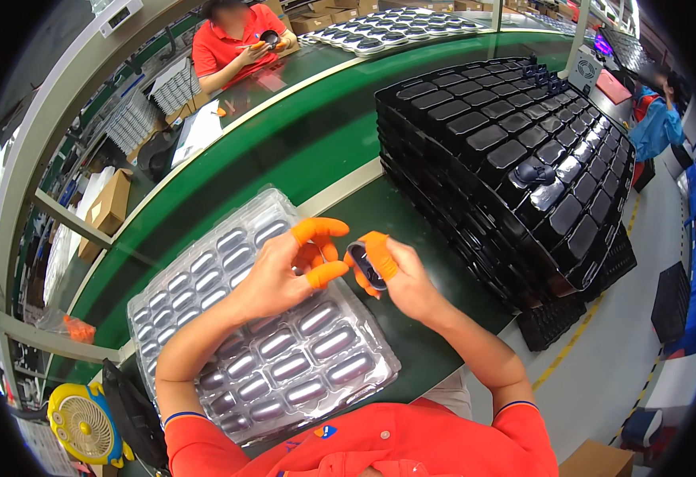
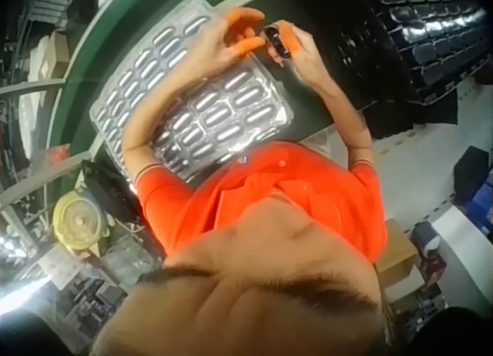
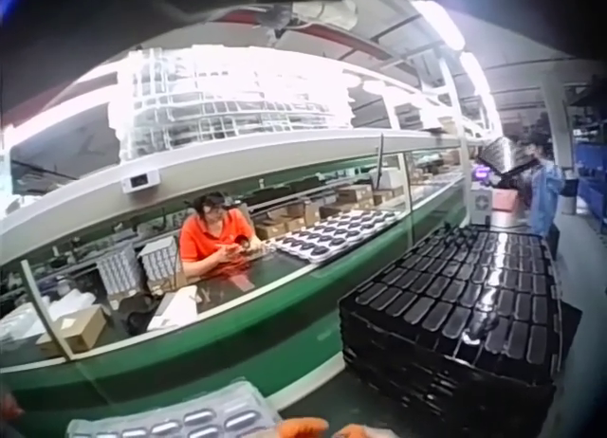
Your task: The person picks up a black plastic component and a silver component, fits them together, and places the assembled unit into a clear plastic tray. After filling the tray, the person moves a stack of black trays aside.
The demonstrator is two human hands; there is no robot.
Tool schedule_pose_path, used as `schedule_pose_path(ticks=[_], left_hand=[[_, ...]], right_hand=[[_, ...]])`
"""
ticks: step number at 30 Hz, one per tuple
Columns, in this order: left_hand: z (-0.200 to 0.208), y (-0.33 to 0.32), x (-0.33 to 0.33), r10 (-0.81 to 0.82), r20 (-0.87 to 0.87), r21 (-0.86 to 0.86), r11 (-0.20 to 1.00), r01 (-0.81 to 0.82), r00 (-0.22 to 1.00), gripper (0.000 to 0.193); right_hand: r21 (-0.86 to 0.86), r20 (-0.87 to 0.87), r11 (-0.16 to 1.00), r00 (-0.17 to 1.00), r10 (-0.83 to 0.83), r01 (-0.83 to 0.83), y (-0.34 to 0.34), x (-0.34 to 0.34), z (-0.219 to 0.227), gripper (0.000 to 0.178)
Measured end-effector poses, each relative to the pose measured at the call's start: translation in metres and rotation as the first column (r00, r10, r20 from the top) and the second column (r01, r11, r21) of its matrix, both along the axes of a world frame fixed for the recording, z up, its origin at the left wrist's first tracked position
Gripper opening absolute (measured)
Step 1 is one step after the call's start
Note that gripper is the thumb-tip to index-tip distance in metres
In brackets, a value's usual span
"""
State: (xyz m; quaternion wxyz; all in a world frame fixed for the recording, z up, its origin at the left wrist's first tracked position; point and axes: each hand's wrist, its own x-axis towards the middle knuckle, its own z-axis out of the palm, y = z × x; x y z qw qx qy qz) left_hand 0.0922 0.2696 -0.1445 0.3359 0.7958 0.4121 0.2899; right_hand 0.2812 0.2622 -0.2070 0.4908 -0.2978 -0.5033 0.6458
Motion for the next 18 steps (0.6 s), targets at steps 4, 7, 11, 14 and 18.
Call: schedule_pose_path(ticks=[4,7,11,14,18], left_hand=[[-0.015,-0.001,0.001,-0.116,-0.017,0.009,0.993,0.116,0.993,0.019],[-0.03,-0.007,0.002,-0.14,0.08,-0.033,0.989,0.143,0.987,0.017],[-0.047,-0.012,0.005,-0.147,0.039,0.331,0.935,0.126,0.988,0.016],[-0.032,-0.01,0.01,-0.125,0.037,0.076,0.99,0.122,0.991,0.016],[0.002,0.0,0.007,-0.041,0.091,-0.111,0.992,0.051,0.995,0.018]], right_hand=[[0.255,0.325,0.967,0.941,-0.099,0.014,-0.006,-0.004,-0.004,0.025],[0.458,0.414,0.889,0.883,-0.221,0.008,-0.011,-0.009,-0.01,0.022],[0.535,0.401,0.845,0.876,-0.269,0.015,-0.017,-0.012,-0.019,0.019],[0.446,0.417,0.895,0.887,-0.197,-0.011,-0.015,-0.011,-0.017,0.018],[0.19,0.442,0.981,0.888,-0.128,0.047,-0.007,-0.005,0.006,0.017]])
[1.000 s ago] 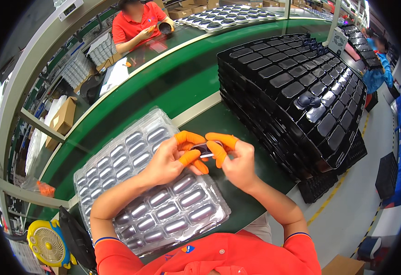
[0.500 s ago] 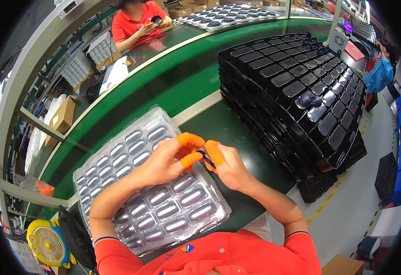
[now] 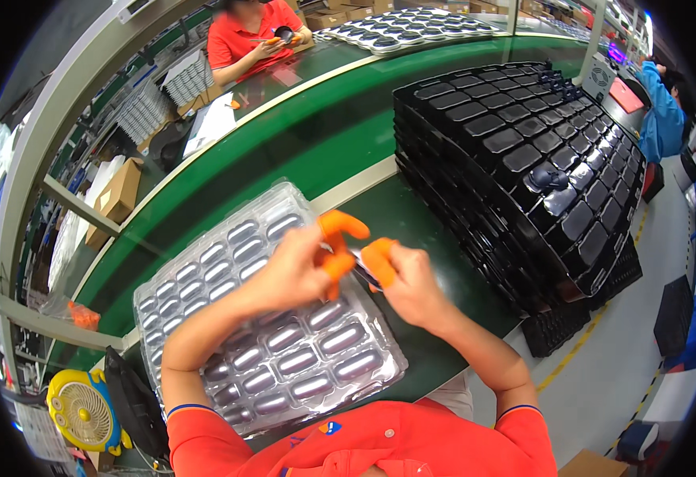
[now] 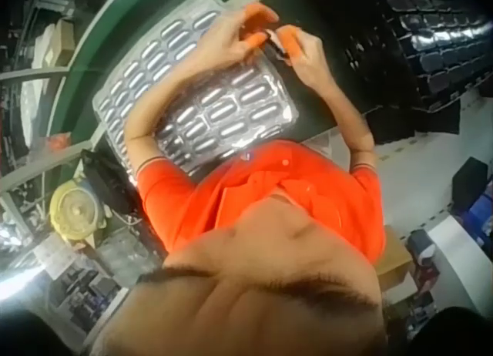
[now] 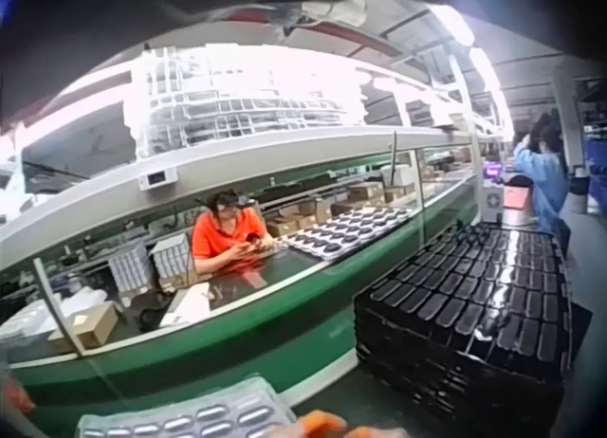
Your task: The person picks up a black plastic component and a silver component, fits them together, and places the assembled unit into a clear plastic tray. After filling the tray, the person moves a stack of black trays aside.
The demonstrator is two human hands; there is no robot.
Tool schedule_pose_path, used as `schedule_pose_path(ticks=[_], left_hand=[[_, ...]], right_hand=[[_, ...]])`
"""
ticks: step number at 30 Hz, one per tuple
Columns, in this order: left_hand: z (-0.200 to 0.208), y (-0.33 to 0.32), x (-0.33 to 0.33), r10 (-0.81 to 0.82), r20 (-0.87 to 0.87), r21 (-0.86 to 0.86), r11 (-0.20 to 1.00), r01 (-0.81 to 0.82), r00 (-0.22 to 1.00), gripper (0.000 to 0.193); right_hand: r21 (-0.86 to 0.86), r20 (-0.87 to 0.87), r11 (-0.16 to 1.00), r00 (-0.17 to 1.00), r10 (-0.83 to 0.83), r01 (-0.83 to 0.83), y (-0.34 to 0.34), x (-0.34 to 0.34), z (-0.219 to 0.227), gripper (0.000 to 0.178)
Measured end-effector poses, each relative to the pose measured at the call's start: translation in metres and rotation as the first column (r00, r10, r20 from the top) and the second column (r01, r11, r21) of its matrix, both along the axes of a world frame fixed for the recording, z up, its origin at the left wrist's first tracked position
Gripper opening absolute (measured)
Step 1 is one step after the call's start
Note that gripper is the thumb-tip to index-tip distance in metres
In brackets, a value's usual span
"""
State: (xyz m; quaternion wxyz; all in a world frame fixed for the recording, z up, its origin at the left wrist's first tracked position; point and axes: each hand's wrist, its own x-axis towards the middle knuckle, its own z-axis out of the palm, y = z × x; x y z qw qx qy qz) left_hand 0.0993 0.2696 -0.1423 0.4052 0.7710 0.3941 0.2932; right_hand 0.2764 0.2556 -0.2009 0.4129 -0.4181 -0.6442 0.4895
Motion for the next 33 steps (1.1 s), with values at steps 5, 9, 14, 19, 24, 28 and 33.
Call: schedule_pose_path(ticks=[5,9,14,19,24,28,33], left_hand=[[0.024,0.047,-0.078,0.404,-0.08,-0.223,0.884,-0.411,0.911,0.014],[-0.007,0.061,-0.111,0.543,-0.142,-0.227,0.796,-0.562,0.827,0.013],[-0.023,0.058,-0.108,0.608,-0.42,0.243,0.79,-0.563,0.673,0.021],[-0.012,0.041,-0.085,0.451,-0.571,0.411,0.88,-0.237,0.686,0.027],[-0.018,0.037,-0.067,0.466,-0.669,0.485,0.864,-0.135,0.578,0.025],[-0.022,0.04,-0.068,0.485,-0.667,0.503,0.853,-0.139,0.566,0.03],[0.0,0.031,-0.066,0.477,-0.628,0.593,0.805,-0.02,0.615,0.03]], right_hand=[[0.226,-0.071,0.963,0.988,-0.136,0.149,-0.008,0.026,0.009,0.016],[0.361,0.108,0.929,0.987,-0.123,0.076,-0.034,0.047,0.019,0.013],[0.58,0.289,0.813,0.946,-0.148,-0.05,-0.064,0.067,0.05,0.018],[0.759,0.033,0.585,0.879,-0.476,0.287,-0.074,0.131,0.08,0.009],[0.679,0.085,0.55,0.691,-0.717,0.487,-0.014,0.189,0.129,0.021],[0.664,0.418,0.741,0.773,-0.477,0.099,0.022,0.207,0.116,0.024],[0.595,0.529,0.801,0.721,-0.447,0.06,0.018,0.193,0.114,0.027]])
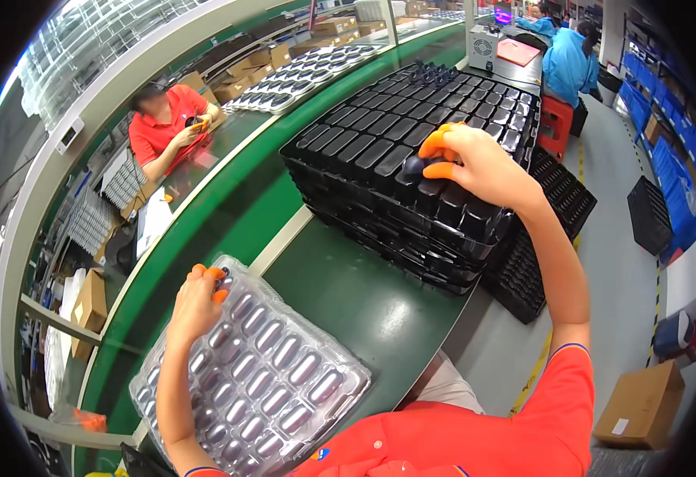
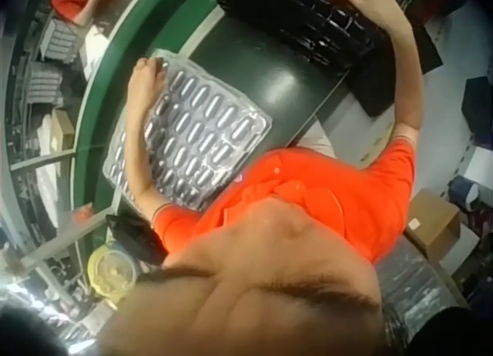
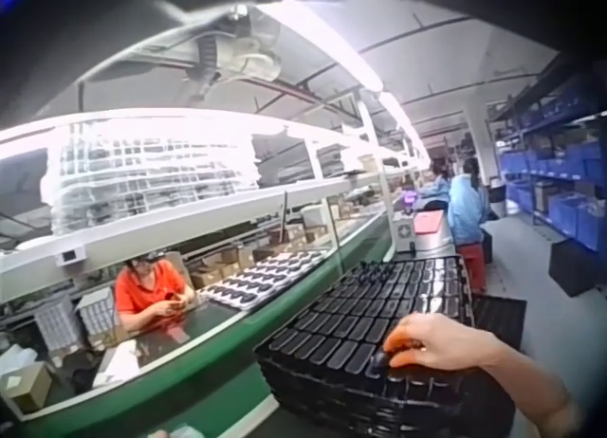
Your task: The person picks up a black plastic component and a silver component, fits them together, and places the assembled unit into a clear plastic tray. After filling the tray, the person moves a stack of black trays aside.
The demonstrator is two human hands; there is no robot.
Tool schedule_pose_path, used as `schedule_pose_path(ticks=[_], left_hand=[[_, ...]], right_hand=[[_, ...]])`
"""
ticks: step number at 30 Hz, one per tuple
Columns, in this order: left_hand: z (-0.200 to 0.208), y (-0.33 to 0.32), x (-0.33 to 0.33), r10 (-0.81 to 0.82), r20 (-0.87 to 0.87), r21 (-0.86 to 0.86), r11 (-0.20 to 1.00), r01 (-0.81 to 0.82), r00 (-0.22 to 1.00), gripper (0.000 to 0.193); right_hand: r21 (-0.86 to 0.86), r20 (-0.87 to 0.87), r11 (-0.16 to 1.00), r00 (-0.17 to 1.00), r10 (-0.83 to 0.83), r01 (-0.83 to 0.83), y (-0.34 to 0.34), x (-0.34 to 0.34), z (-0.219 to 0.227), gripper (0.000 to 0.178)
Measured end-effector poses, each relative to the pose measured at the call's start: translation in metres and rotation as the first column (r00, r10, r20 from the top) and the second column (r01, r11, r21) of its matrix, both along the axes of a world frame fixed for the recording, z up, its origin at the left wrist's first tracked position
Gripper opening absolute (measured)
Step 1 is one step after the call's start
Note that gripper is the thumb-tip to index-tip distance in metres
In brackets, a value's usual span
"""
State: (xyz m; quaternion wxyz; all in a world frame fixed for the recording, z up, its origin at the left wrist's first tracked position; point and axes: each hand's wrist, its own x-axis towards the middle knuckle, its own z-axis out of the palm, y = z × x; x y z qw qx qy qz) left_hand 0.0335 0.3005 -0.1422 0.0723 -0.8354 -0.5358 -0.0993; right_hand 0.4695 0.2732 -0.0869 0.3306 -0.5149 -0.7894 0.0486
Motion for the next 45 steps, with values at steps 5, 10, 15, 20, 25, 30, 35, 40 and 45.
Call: schedule_pose_path(ticks=[5,10,15,20,25,30,35,40,45], left_hand=[[0.024,-0.017,0.012,0.06,0.538,-0.353,0.922,0.16,0.841,0.037],[0.012,-0.034,0.036,0.069,0.882,-0.405,0.617,0.675,0.466,0.041],[0.013,-0.048,0.052,0.29,0.882,-0.47,0.509,0.721,0.371,0.038],[0.0,-0.047,0.053,0.321,0.885,-0.461,0.504,0.731,0.337,0.037],[-0.008,-0.043,0.05,0.333,0.893,-0.443,0.525,0.726,0.304,0.037],[-0.014,-0.038,0.049,0.337,0.898,-0.431,0.538,0.724,0.284,0.037],[-0.02,-0.035,0.049,0.329,0.907,-0.41,0.546,0.73,0.264,0.037],[-0.023,-0.034,0.047,0.397,0.877,-0.47,0.583,0.663,0.273,0.038],[-0.021,-0.035,0.053,0.41,0.882,-0.456,0.613,0.646,0.233,0.038]], right_hand=[[-0.089,-0.361,0.994,0.928,-0.097,0.07,-0.055,-0.066,0.003,0.023],[-0.12,-0.55,0.969,0.827,0.117,-0.217,-0.062,-0.119,-0.028,0.025],[-0.226,-0.762,0.848,0.63,0.152,-0.479,-0.038,-0.142,-0.057,0.036],[-0.184,-0.859,0.786,0.486,0.163,-0.59,-0.016,-0.151,-0.067,0.033],[-0.158,-0.915,0.796,0.389,0.104,-0.584,0.0,-0.158,-0.077,0.031],[-0.169,-0.917,0.829,0.394,0.066,-0.533,0.009,-0.165,-0.089,0.033],[-0.039,-0.886,0.887,0.426,0.183,-0.461,0.014,-0.17,-0.103,0.033],[-0.301,-0.894,0.821,0.442,-0.066,-0.486,0.01,-0.167,-0.1,0.03],[-0.159,-0.867,0.94,0.499,0.014,-0.303,0.002,-0.182,-0.116,0.02]])
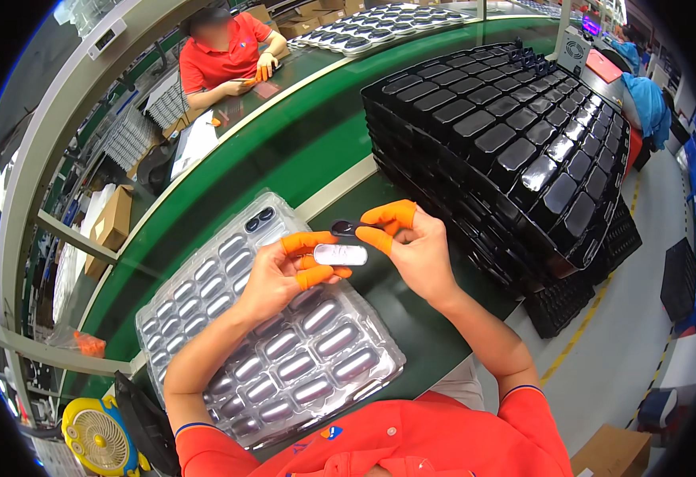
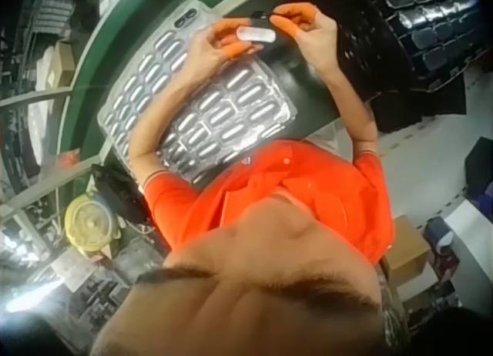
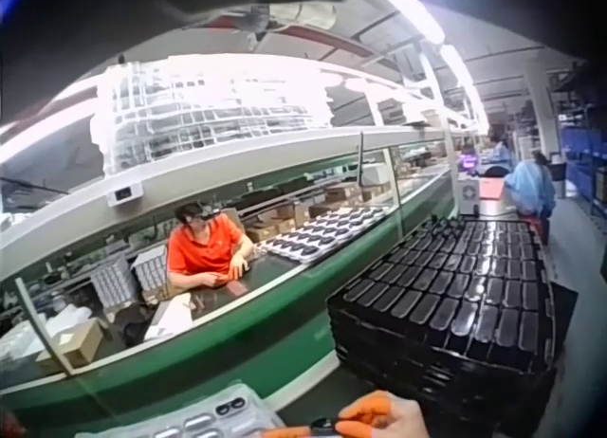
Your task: The person picks up a black plastic component and a silver component, fits them together, and places the assembled unit into a clear plastic tray. After filling the tray, the person moves a stack of black trays aside.
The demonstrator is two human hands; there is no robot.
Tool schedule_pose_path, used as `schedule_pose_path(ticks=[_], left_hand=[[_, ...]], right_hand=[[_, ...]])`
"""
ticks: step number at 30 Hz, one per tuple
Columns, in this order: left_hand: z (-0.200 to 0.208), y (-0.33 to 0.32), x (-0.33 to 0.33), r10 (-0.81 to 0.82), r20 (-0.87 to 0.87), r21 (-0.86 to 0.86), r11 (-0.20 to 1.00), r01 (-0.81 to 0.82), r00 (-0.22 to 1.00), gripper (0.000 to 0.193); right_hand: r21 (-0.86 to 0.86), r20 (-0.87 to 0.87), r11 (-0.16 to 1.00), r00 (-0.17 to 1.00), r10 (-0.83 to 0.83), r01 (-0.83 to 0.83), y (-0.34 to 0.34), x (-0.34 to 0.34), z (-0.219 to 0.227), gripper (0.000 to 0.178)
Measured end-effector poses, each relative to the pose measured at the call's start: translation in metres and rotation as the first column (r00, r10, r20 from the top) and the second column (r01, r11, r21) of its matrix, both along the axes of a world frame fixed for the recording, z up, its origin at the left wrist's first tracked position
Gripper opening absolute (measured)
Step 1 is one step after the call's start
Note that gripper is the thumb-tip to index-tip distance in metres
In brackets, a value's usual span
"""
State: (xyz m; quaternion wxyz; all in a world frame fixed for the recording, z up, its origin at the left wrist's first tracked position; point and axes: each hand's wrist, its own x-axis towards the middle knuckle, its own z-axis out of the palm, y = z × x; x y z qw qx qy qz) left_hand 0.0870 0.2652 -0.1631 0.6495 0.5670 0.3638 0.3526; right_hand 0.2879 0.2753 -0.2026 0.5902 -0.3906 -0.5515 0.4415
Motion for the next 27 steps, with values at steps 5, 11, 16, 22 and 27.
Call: schedule_pose_path(ticks=[5,11,16,22,27], left_hand=[[-0.003,-0.002,0.002,0.048,0.049,0.017,0.999,-0.049,0.998,0.039],[-0.004,-0.007,0.002,0.015,0.11,0.065,0.998,-0.023,0.994,0.038],[-0.005,-0.007,0.001,-0.001,0.134,0.122,0.992,-0.016,0.991,0.035],[-0.011,-0.007,-0.001,0.055,0.163,0.045,0.997,-0.063,0.985,0.03],[-0.014,-0.009,0.004,0.08,0.104,0.266,0.958,-0.106,0.991,0.025]], right_hand=[[0.226,0.133,0.972,0.987,-0.088,0.056,-0.009,-0.006,0.007,0.013],[0.235,0.143,0.972,0.988,-0.051,0.016,-0.015,-0.011,0.004,0.017],[0.148,0.023,0.985,0.996,0.087,-0.089,-0.011,-0.008,0.0,0.016],[0.256,0.091,0.967,0.996,-0.009,-0.015,-0.017,-0.016,0.004,0.021],[0.117,0.123,0.99,0.99,0.066,-0.081,-0.021,-0.018,0.002,0.025]])
